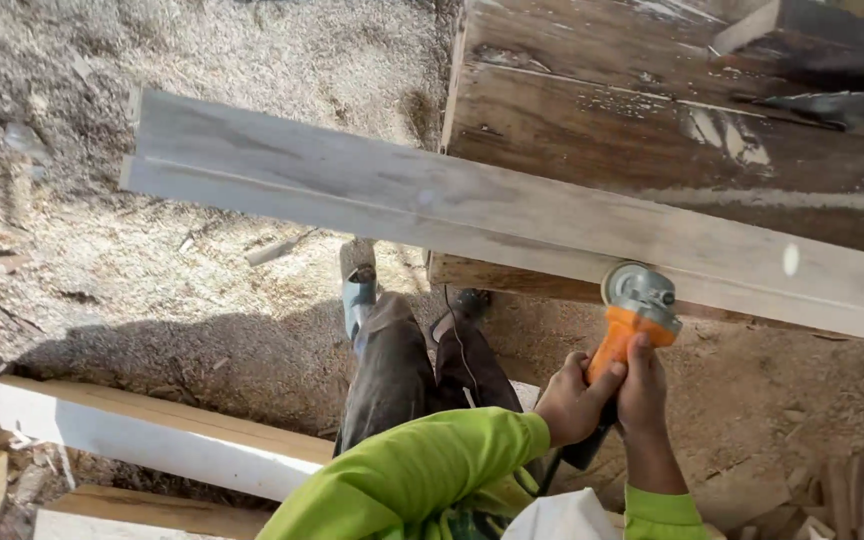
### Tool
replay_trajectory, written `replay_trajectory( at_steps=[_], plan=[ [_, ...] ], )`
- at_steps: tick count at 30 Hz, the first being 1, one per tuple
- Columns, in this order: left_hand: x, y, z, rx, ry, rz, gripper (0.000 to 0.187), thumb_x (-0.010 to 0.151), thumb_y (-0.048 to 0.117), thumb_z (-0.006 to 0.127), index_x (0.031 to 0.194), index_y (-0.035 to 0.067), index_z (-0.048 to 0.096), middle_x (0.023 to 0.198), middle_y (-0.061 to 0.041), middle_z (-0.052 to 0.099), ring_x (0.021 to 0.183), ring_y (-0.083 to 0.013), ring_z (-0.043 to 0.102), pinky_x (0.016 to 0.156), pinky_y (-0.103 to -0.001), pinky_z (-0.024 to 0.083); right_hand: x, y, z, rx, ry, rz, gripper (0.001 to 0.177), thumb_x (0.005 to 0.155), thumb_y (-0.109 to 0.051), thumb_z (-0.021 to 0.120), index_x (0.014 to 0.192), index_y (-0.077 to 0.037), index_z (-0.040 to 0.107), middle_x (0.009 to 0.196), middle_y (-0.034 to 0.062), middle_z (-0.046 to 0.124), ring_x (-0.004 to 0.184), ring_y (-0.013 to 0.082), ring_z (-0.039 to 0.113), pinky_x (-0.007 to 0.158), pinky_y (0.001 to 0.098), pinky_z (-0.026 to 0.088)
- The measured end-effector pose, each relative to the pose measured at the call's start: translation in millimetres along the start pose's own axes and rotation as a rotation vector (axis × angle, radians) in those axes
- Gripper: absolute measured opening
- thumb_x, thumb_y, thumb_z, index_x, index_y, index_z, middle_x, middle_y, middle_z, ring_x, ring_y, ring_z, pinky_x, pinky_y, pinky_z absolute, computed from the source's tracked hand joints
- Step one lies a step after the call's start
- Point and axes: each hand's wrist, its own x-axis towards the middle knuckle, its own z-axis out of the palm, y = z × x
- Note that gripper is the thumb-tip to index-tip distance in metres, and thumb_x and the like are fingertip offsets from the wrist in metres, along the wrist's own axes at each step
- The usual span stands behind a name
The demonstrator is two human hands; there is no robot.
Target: Sand the surface and edges of a wooden plank using an angle grinder with a sanding disc.
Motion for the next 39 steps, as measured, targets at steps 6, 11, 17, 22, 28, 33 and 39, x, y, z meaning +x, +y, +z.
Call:
replay_trajectory(
  at_steps=[6, 11, 17, 22, 28, 33, 39],
  plan=[
    [-24, 16, -60, -0.081, 0.119, 0.032, 0.069, 0.096, 0.049, 0.061, 0.136, -0.007, 0.051, 0.123, -0.027, 0.069, 0.121, -0.0362, 0.066, 0.102, -0.039, 0.05, -2, -2, 66, -0.072, -0.143, 0.027, 0.06, 0.106, -0.056, 0.044, 0.106, 0.002, 0.061, 0.088, 0.0136, 0.069, 0.074, 0.022, 0.068, 0.068, 0.0343, 0.058],
    [-35, 18, -161, -0.268, 0.305, 0.127, 0.058, 0.099, 0.039, 0.06, 0.136, -0.004, 0.051, 0.123, -0.02, 0.071, 0.118, -0.027, 0.068, 0.1, -0.035, 0.051, -3, -6, 198, -0.261, -0.377, -0.04, 0.06, 0.103, -0.054, 0.05, 0.102, 0.005, 0.064, 0.085, 0.0128, 0.07, 0.073, 0.0207, 0.069, 0.066, 0.0335, 0.059],
    [-38, 36, -338, -0.42, 0.522, 0.164, 0.053, 0.103, 0.045, 0.052, 0.123, -0.004, 0.058, 0.111, -0.02, 0.072, 0.103, -0.0262, 0.066, 0.088, -0.037, 0.054, -1, 3, 418, -0.393, -0.617, -0.209, 0.049, 0.103, -0.049, 0.057, 0.11, -0.001, 0.061, 0.088, 0.0021, 0.063, 0.077, 0.0112, 0.059, 0.071, 0.0272, 0.052],
    [-38, 6, -446, 0.292, 0.731, 0.335, 0.056, 0.111, 0.05, 0.037, 0.115, -0.002, 0.06, 0.104, -0.016, 0.065, 0.089, -0.0226, 0.064, 0.073, -0.035, 0.054, -26, -15, 534, -0.486, -0.734, -0.314, 0.064, 0.094, -0.062, 0.06, 0.104, 0.001, 0.064, 0.088, 0.0067, 0.07, 0.08, 0.0169, 0.068, 0.073, 0.0318, 0.057],
    [-42, 23, -363, -0.368, 0.547, 0.143, 0.055, 0.106, 0.047, 0.04, 0.12, -0.002, 0.06, 0.098, -0.014, 0.07, 0.085, -0.0198, 0.064, 0.074, -0.034, 0.053, -35, -26, 450, -0.409, -0.657, -0.209, 0.065, 0.095, -0.06, 0.06, 0.118, 0.001, 0.061, 0.102, 0.0082, 0.07, 0.092, 0.0153, 0.067, 0.083, 0.0313, 0.055],
    [-37, 3, -264, -0.439, 0.448, 0.203, 0.047, 0.108, 0.043, 0.046, 0.12, -0.001, 0.057, 0.104, -0.013, 0.066, 0.093, -0.0181, 0.058, 0.084, -0.033, 0.05, -23, -17, 343, -0.356, -0.548, -0.139, 0.058, 0.097, -0.054, 0.062, 0.118, 0.001, 0.061, 0.097, 0.0083, 0.068, 0.085, 0.0149, 0.063, 0.077, 0.032, 0.055],
    [-23, -10, -153, -0.334, 0.338, 0.239, 0.047, 0.107, 0.044, 0.043, 0.121, 0.001, 0.058, 0.107, -0.011, 0.069, 0.096, -0.0192, 0.063, 0.087, -0.032, 0.051, -6, -19, 219, -0.348, -0.426, -0.099, 0.057, 0.095, -0.052, 0.062, 0.117, 0.001, 0.061, 0.094, 0.0099, 0.07, 0.083, 0.0183, 0.065, 0.076, 0.0343, 0.055]
  ],
)
